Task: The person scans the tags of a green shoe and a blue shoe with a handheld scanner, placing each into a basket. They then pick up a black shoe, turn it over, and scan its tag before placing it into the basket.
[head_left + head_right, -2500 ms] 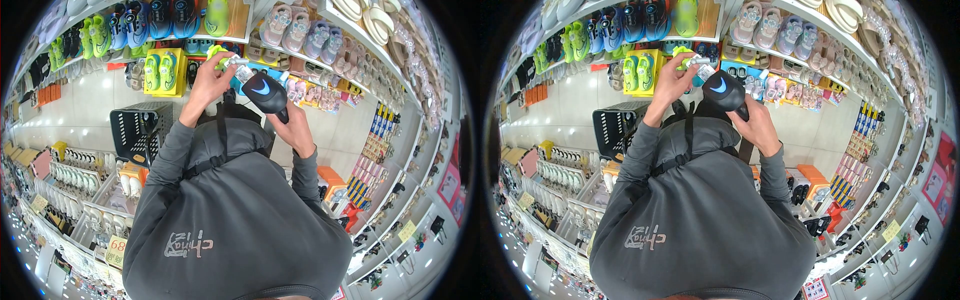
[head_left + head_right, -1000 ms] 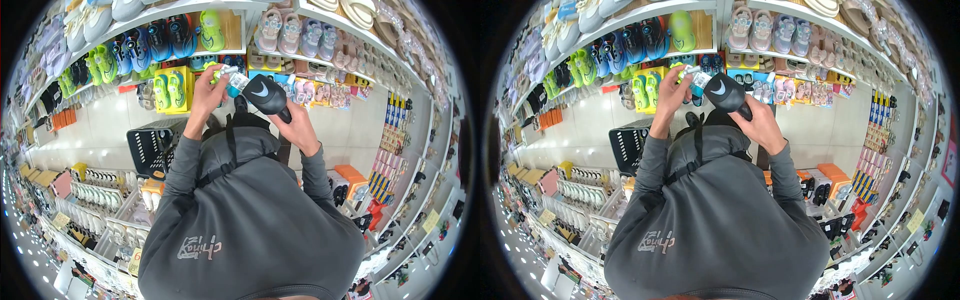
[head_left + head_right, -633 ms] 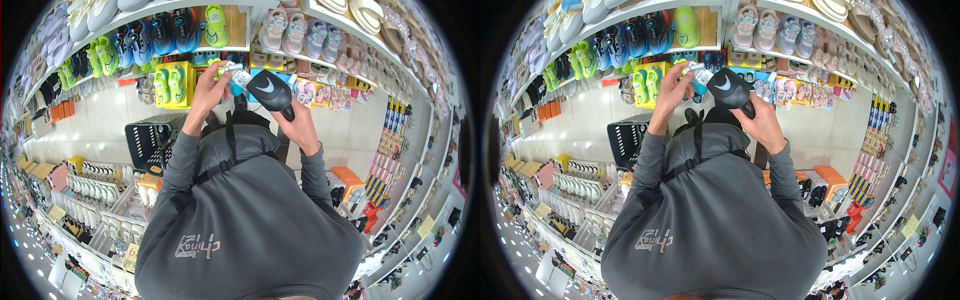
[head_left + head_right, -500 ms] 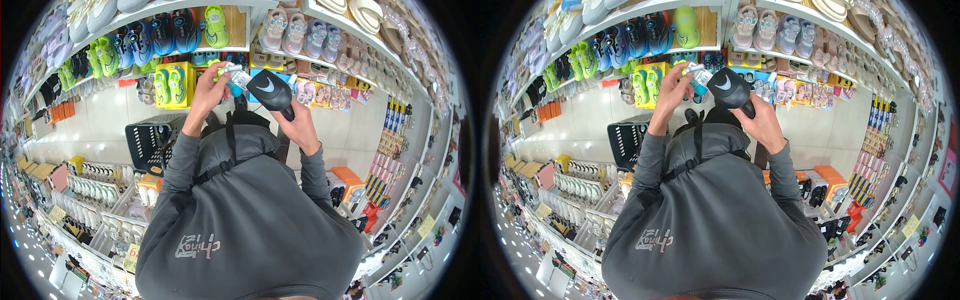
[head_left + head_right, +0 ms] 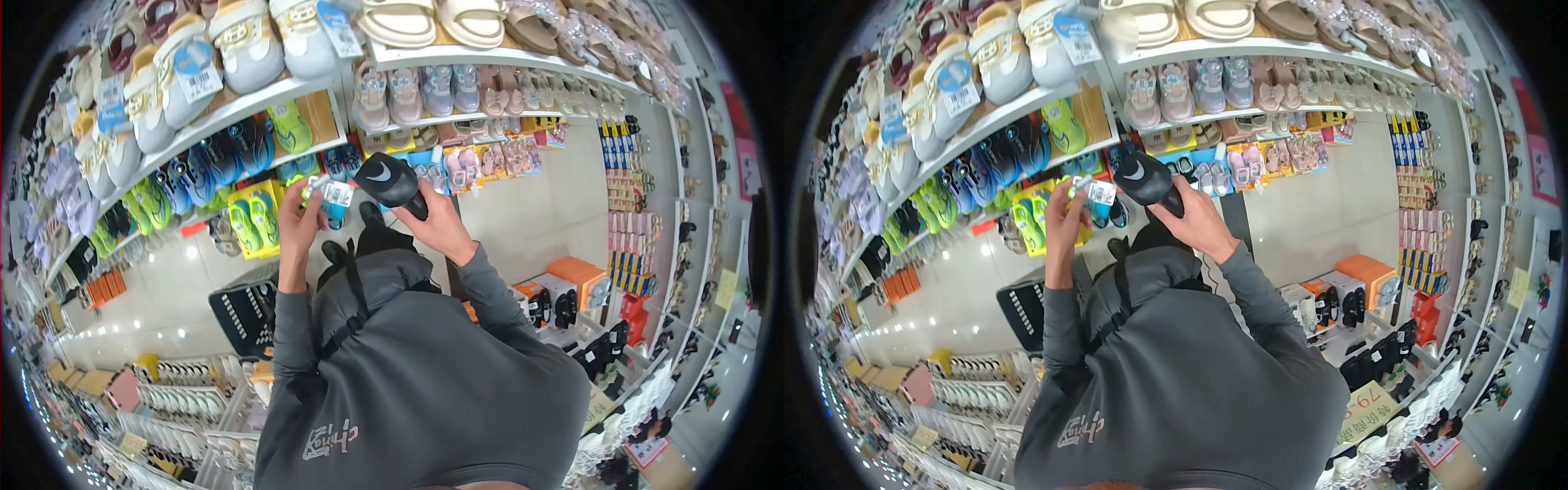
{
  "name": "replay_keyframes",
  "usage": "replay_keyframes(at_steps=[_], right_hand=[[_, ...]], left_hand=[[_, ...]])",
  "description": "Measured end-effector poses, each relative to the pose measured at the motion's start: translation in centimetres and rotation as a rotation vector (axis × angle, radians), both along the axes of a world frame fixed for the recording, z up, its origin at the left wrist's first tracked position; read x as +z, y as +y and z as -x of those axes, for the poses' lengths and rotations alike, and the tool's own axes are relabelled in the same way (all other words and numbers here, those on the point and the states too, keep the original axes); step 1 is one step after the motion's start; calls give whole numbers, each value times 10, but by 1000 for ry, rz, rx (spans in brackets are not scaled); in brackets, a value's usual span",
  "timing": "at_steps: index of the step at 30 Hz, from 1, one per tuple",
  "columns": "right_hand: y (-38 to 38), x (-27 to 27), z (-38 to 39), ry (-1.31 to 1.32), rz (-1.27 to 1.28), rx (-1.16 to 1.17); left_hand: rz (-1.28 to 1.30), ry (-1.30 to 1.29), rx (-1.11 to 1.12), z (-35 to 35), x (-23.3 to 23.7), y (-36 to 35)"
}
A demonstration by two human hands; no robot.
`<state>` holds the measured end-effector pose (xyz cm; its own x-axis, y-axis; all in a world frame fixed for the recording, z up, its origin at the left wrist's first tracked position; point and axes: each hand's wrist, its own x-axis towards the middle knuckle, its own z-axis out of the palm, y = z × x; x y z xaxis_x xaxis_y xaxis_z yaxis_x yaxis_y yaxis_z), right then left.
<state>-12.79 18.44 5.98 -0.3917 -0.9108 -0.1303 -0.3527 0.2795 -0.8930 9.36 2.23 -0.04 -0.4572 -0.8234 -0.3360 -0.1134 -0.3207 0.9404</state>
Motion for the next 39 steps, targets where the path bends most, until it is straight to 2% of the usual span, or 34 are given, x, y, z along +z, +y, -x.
replay_keyframes(at_steps=[5,8,15,17,21,24,29,39], right_hand=[[-12,-22,20,-9,56,-181],[-26,-52,44,22,75,-296],[-89,-120,122,53,327,-490],[-112,-150,153,173,275,-509],[-149,-146,176,330,246,-621],[-166,-147,183,274,247,-567],[-200,-196,200,365,269,-519],[-190,-171,173,411,300,-574]], left_hand=[[27,-20,5,1,-2,-4],[49,28,17,4,-6,-5],[42,8,-29,6,-5,-6],[39,-11,-36,6,0,-4],[40,4,-25,2,-2,-3],[53,-35,-12,0,-2,-3],[56,-32,21,-6,-5,-4],[68,-40,8,-3,-6,0]])
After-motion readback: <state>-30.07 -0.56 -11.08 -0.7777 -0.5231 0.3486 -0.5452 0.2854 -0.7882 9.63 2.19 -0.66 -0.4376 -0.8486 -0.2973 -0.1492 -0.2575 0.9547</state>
